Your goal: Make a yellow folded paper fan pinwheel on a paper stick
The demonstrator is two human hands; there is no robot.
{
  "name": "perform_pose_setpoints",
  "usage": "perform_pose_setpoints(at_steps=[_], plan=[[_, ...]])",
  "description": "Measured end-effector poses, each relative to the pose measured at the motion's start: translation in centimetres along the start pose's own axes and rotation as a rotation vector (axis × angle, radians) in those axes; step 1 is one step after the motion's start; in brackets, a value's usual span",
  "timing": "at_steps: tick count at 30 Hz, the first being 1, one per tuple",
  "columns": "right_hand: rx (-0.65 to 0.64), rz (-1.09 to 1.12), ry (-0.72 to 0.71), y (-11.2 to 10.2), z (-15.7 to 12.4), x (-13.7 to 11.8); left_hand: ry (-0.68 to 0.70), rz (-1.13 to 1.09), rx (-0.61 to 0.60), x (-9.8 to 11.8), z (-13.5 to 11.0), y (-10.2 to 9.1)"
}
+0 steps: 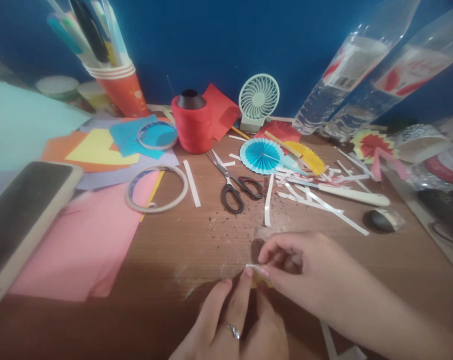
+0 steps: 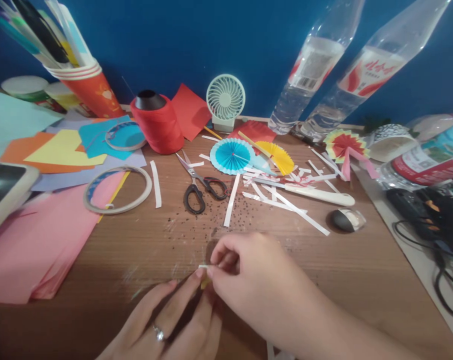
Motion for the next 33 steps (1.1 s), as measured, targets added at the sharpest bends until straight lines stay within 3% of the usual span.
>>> perform_pose_setpoints(at_steps=[18,29,33], plan=[[0.082,-0.350,-0.028,-2.0,-0.6,-0.4,0.030,-0.007,-0.046,-0.1,0.4,-0.3],[-0.031,-0.325,-0.014,-2.9,-0.4,1.1,0.075,0.034,-0.019,-0.1,0.2,-0.1],[-0.046,-0.347,-0.020,-2.8,-0.1,1.3,0.038,0.032,-0.086,-0.1,-0.1,0.0]])
Point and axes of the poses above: each hand's wrist, its own z-axis towards the middle knuckle, its own y-axis out of the palm, x = y × z, the point moved 4 cm from there along z, towards the middle knuckle, and after that the axes turned 3 degrees about y, right-handed, at the moved point
